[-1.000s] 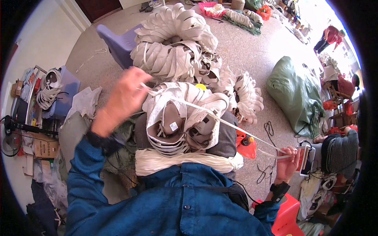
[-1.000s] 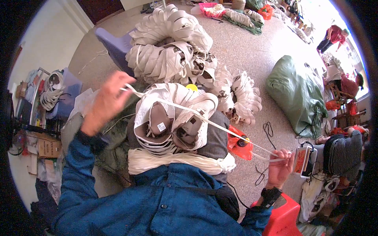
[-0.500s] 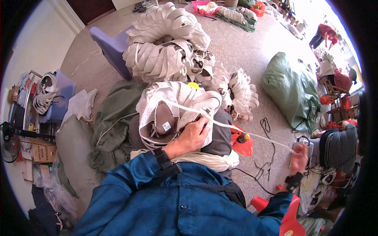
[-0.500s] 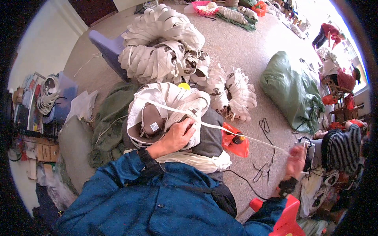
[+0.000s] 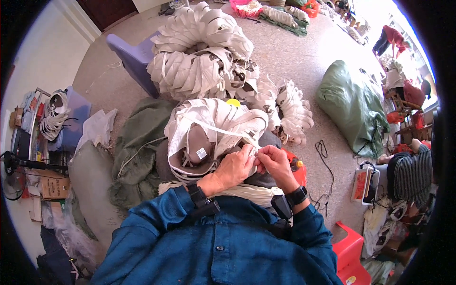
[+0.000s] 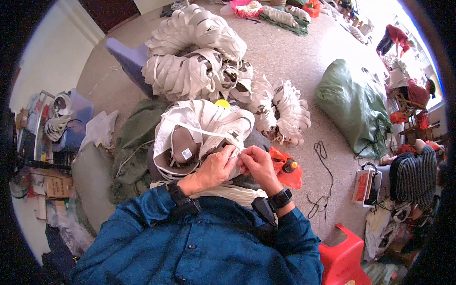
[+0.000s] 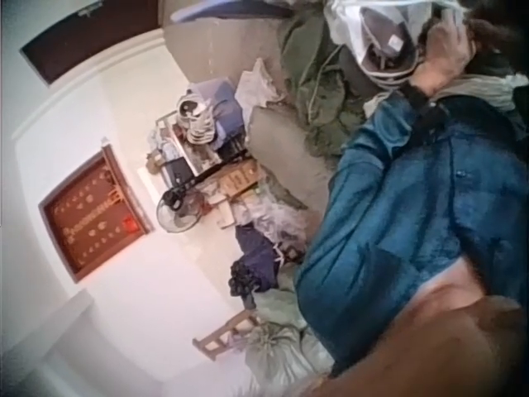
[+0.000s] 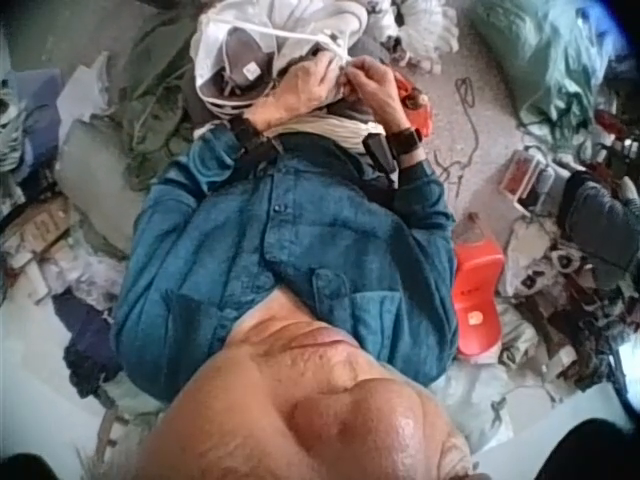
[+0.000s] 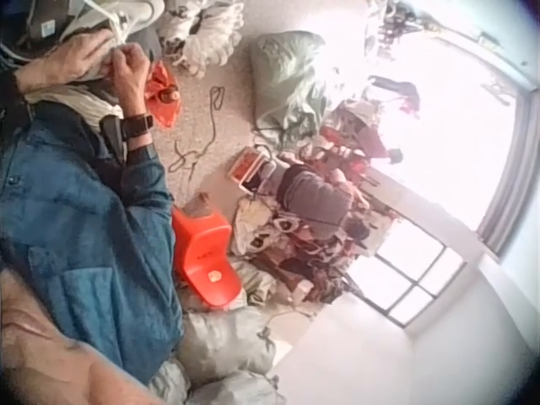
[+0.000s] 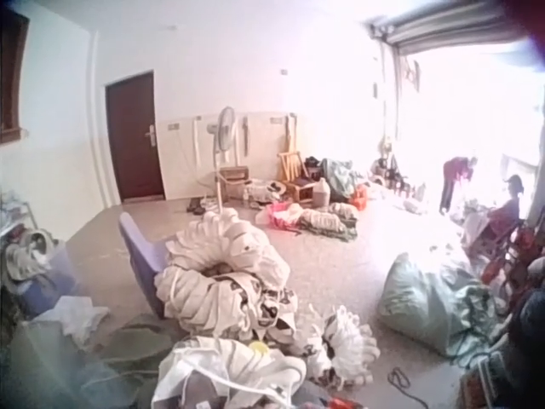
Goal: The recorder is threading and lacing white shoe uppers in a workshop.
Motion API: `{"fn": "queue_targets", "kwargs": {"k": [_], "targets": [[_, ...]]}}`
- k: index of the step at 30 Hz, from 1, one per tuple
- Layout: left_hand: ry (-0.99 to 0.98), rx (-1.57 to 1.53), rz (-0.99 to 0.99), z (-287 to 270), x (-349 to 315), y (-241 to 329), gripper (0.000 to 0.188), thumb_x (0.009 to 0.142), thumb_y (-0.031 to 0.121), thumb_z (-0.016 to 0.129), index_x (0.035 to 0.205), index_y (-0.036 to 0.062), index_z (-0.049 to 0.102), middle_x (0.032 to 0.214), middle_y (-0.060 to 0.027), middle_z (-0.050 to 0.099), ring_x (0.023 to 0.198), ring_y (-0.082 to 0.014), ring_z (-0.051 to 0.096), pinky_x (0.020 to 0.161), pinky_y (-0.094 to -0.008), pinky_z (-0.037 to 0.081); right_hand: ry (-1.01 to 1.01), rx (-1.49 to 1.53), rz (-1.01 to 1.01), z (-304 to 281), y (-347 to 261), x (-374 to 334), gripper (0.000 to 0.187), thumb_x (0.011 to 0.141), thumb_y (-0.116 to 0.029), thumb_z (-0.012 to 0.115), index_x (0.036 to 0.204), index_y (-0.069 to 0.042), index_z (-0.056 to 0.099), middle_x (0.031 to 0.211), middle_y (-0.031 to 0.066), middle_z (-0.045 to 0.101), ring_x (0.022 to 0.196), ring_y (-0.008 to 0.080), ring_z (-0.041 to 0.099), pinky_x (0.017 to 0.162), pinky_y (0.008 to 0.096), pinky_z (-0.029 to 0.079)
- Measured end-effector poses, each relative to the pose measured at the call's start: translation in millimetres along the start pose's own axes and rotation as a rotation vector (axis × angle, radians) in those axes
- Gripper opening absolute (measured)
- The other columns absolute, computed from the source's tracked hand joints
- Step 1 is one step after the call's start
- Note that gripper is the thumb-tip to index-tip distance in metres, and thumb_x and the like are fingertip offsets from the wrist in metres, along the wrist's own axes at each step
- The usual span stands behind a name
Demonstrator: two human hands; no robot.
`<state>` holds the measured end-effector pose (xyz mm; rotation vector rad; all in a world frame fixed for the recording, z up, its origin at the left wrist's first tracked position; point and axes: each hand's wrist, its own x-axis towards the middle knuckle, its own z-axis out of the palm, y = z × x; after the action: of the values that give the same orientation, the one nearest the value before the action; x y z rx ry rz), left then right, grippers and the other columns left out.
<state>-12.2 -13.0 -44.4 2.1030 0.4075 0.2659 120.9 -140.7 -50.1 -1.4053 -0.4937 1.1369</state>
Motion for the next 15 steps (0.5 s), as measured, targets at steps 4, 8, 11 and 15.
{"fn": "queue_targets", "kwargs": {"k": [4, 8, 11, 15], "targets": [[0.044, 0.079, 0.090, 3.8, 0.5, -6.5, 0.027, 0.095, 0.014, 0.054, 0.116, -0.0020, 0.046, 0.079, -0.0288, 0.064, 0.072, -0.0465, 0.064, 0.062, -0.0547, 0.049, -0.061, -0.353, -0.064, -6.2, -13.1, 6.8, 0.011, 0.094, -0.010, 0.060, 0.093, 0.000, 0.062, 0.073, 0.0095, 0.067, 0.061, 0.0169, 0.064, 0.055, 0.0290, 0.050], [0.080, 0.107, 0.150, 7.0, 0.3, -5.7, 0.028, 0.094, 0.013, 0.055, 0.115, -0.0019, 0.046, 0.077, -0.0288, 0.064, 0.069, -0.0463, 0.064, 0.060, -0.0549, 0.049, -0.059, -0.802, -0.286, -5.4, -38.1, 10.1, 0.012, 0.089, -0.011, 0.061, 0.089, 0.002, 0.060, 0.072, 0.0188, 0.065, 0.061, 0.0328, 0.065, 0.056, 0.0413, 0.050], [0.114, 0.192, 0.172, 10.8, 0.7, -4.6, 0.026, 0.094, 0.012, 0.054, 0.114, -0.0016, 0.046, 0.077, -0.0293, 0.064, 0.069, -0.0461, 0.064, 0.059, -0.0550, 0.049, 0.021, -1.125, -0.481, 7.0, -44.4, 11.7, 0.014, 0.087, -0.011, 0.060, 0.085, 0.002, 0.056, 0.075, 0.0249, 0.063, 0.070, 0.0429, 0.064, 0.061, 0.0504, 0.049], [0.060, 0.081, 0.134, 0.7, 0.8, 1.5, 0.024, 0.094, 0.009, 0.051, 0.115, -0.0019, 0.047, 0.078, -0.0292, 0.063, 0.070, -0.0474, 0.063, 0.060, -0.0553, 0.049, 0.151, -1.096, -0.540, 13.9, -23.6, 8.6, 0.017, 0.089, -0.013, 0.062, 0.081, 0.001, 0.056, 0.072, 0.0209, 0.064, 0.069, 0.0409, 0.065, 0.061, 0.0496, 0.049]]}}
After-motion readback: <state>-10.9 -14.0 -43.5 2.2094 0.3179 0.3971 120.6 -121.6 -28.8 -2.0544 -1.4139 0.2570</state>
